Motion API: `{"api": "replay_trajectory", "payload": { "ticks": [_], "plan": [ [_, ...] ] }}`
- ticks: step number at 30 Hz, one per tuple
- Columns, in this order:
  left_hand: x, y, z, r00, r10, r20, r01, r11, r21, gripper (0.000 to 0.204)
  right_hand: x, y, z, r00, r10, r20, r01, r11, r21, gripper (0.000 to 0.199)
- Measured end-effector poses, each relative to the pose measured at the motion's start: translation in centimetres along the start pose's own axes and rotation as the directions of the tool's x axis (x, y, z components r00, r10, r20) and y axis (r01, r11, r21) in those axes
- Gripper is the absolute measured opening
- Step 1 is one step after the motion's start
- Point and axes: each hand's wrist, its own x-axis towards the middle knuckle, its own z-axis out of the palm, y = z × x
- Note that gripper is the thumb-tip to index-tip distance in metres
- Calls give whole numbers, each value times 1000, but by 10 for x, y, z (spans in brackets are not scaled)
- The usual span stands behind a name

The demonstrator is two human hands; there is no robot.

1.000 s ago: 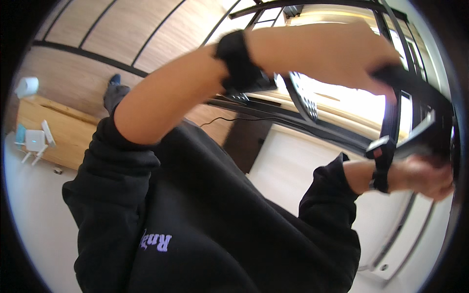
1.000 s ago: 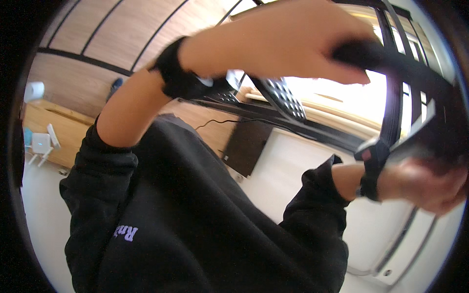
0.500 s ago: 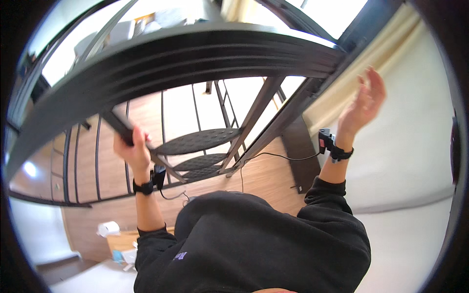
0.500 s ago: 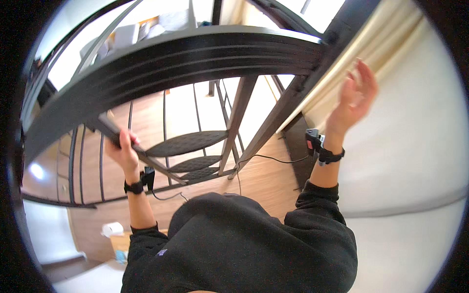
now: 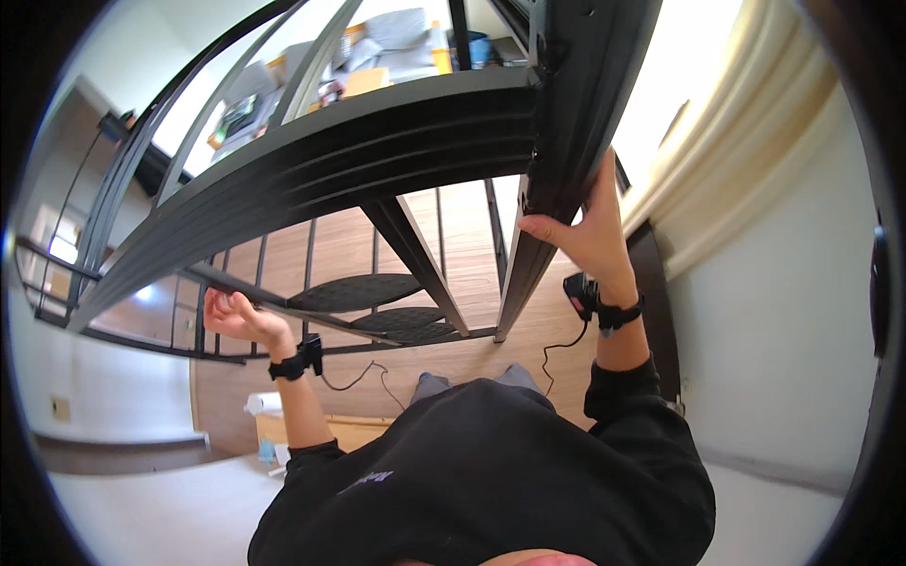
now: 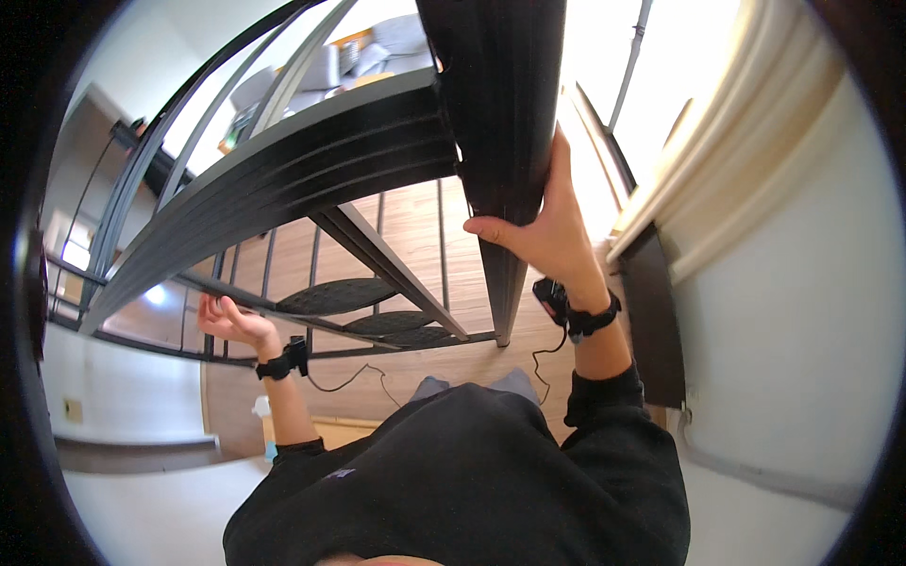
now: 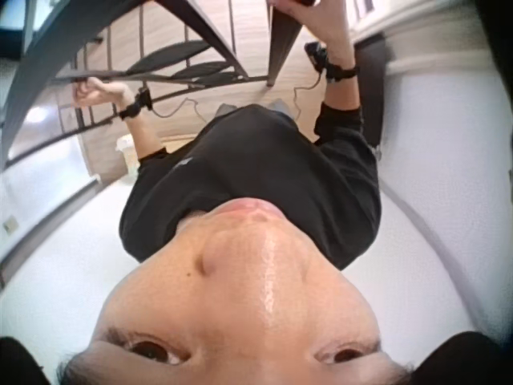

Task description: The person assembles a metal bed frame by attaching side rails and then placing wooden slats onto the frame. They lift and position the slats one by one, aligning them with the metal supports.

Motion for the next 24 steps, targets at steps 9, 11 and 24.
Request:
{"api": "replay_trajectory", "payload": {
  "ticks": [9, 11, 24],
  "plan": [
    [40, 173, 65, 780, 582, 230, -587, 808, -51, 28, 13, -25, 21, 999, -39, 31, 33, 983, 181, 131],
    [60, 206, 85, 706, 576, 412, -628, 778, -10, 31, 14, -27, 24, 999, -14, 29, 8, 980, 197, 131],
    [84, 195, 148, 721, 643, 257, -692, 688, 219, 58, 9, -12, 36, 993, 92, 69, -111, 927, 358, 136]
  ]
}}
